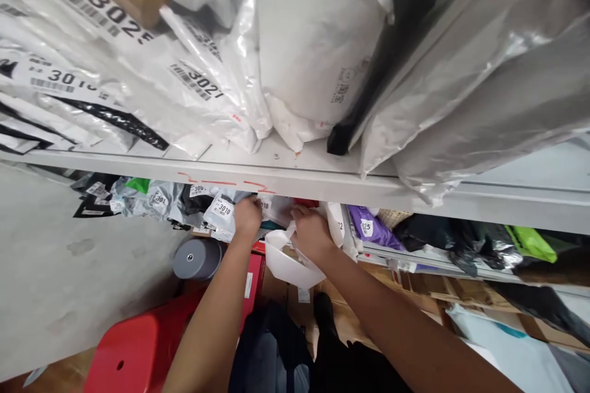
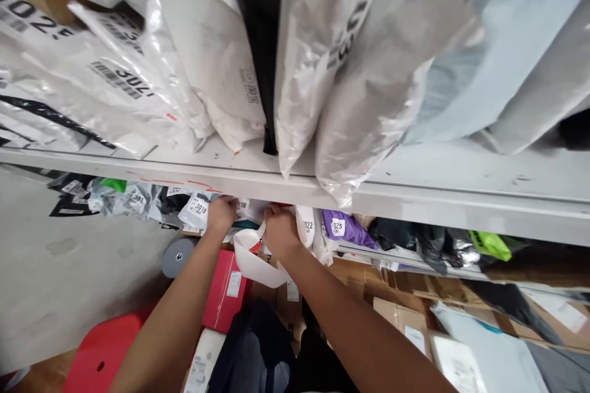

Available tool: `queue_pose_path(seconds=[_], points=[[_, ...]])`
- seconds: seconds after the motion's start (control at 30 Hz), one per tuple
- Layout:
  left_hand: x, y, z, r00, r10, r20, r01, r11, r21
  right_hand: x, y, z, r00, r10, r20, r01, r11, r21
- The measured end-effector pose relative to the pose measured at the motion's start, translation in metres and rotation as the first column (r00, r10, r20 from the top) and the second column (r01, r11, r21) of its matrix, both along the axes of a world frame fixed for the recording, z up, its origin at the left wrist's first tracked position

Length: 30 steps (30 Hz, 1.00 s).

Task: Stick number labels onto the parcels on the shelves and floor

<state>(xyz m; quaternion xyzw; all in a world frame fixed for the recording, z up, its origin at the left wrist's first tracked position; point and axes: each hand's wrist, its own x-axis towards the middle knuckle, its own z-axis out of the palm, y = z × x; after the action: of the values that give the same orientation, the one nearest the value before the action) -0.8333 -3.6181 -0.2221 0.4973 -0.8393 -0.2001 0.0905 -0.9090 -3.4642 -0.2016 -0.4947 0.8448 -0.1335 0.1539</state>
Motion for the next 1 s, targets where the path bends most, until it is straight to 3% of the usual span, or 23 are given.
queue_pose_path(seconds=[0.13,0.33,0.67,0.73,0.8,0.9,1.0], points=[[0.031,0.004,-0.004,0.991,0.092,-0.095,-0.096,0.995,-0.04,-0.004,0.003,-0.002,0.999,0.0,0.037,0.0,1.0,-0.014],[0.063,0.023,-0.025,0.955,0.174,-0.239,-0.18,0.984,-0.002,-0.005,0.004,-0.001,0.999,0.013,0.051,-0.011,0.999,-0.04],[0.072,0.035,-0.035,0.912,0.212,-0.352,-0.206,0.977,0.057,-0.005,0.003,-0.003,0.998,0.033,0.045,-0.029,0.996,-0.086],[0.082,0.041,-0.026,0.909,0.222,-0.351,-0.213,0.975,0.066,-0.006,0.005,-0.004,0.999,0.034,0.04,-0.03,0.994,-0.102],[0.105,0.05,-0.006,0.923,0.224,-0.314,-0.215,0.975,0.063,-0.007,0.007,-0.006,0.999,0.035,0.033,-0.031,0.993,-0.11],[0.17,0.066,0.035,0.966,0.204,-0.16,-0.196,0.978,0.064,-0.007,0.011,-0.013,0.999,0.044,0.016,-0.042,0.993,-0.113],[0.251,0.086,0.063,0.988,0.149,0.026,-0.152,0.969,0.193,-0.005,0.012,-0.02,0.999,0.029,-0.015,-0.031,0.986,-0.161]])
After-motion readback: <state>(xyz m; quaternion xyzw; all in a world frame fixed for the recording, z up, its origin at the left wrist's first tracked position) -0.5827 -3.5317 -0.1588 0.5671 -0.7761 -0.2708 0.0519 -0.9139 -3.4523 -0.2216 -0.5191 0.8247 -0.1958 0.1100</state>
